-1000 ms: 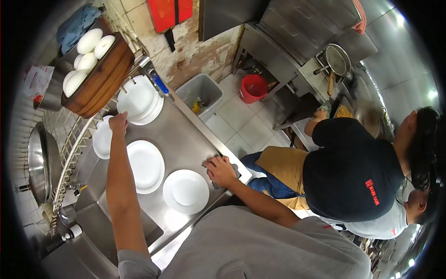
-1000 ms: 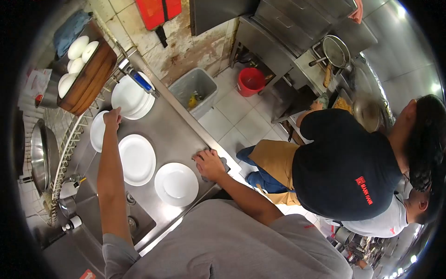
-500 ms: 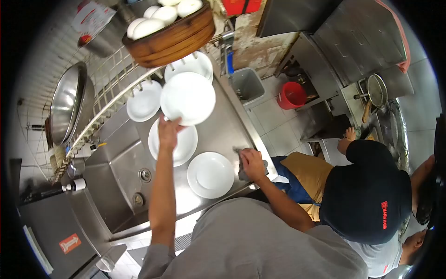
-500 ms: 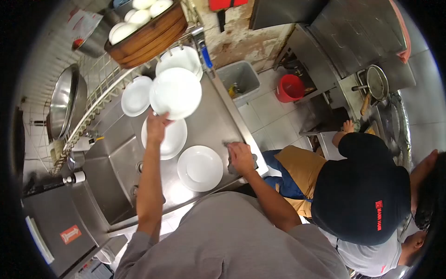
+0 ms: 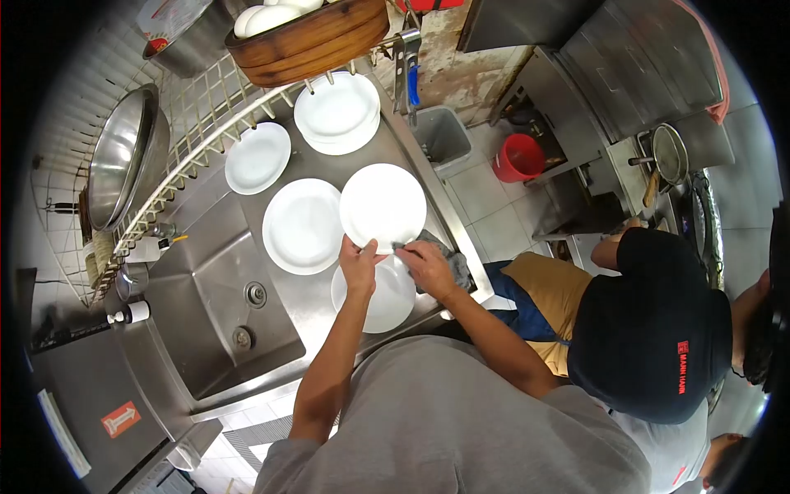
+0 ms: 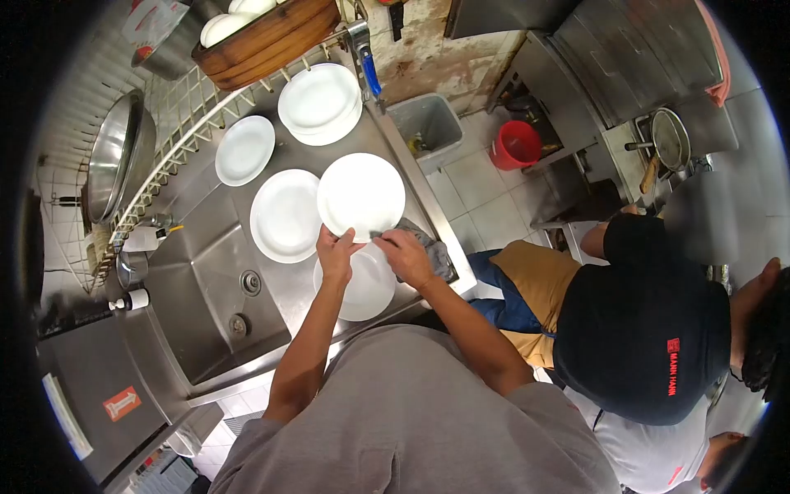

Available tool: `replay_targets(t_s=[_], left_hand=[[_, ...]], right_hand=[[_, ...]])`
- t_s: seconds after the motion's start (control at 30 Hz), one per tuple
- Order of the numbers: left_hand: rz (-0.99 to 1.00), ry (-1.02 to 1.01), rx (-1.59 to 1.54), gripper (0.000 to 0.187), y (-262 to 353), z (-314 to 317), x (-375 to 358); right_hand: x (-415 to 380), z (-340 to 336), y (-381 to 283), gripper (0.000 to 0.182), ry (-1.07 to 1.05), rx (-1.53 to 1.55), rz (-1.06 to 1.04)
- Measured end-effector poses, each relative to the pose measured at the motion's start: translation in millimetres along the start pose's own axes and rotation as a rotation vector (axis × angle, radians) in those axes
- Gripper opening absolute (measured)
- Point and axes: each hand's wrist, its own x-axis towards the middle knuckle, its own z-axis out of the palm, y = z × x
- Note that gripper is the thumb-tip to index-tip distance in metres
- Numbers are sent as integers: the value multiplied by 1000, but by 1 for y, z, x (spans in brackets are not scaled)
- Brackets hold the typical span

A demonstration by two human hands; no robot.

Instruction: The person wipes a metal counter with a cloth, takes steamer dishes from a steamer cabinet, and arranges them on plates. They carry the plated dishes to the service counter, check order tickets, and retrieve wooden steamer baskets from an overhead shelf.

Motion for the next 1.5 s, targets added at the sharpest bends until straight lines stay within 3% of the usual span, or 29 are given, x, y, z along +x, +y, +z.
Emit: replay_targets(t_s=[0.03, 0.13, 0.33, 0.47, 0.73, 0.9, 1.1, 1.23, 1.3, 1.5], left_hand=[[-2, -5, 1, 47, -1, 1, 1], [-28, -7, -30, 45, 1, 11, 9], [-87, 40, 71, 48, -8, 11, 43], [-132, 65, 135, 49, -14, 8, 51], [-141, -67, 398, 69, -7, -7, 54], [-104, -100, 566, 67, -14, -16, 65], [-127, -128, 372, 57, -1, -37, 36], [6, -93, 593, 51, 34, -34, -7], [40, -177, 589, 48, 42, -45, -24], [41, -361, 668, 44, 57, -60, -63]], right_hand=[[0, -4, 1, 34, -80, -2, -95], [-9, -2, 5, 33, -213, -78, -17], [-24, -21, 1, 25, -70, -360, 235], [-40, -33, -10, 26, -147, -358, 320], [-50, -26, -9, 32, -152, -398, 359], [-51, -23, -6, 34, -129, -369, 382], [-63, -30, -5, 36, -167, -231, 403], [-62, -46, -19, 39, -83, -190, 406], [-65, -59, -29, 40, 31, -222, 312], [-112, -96, -53, 35, 127, -242, 360]])
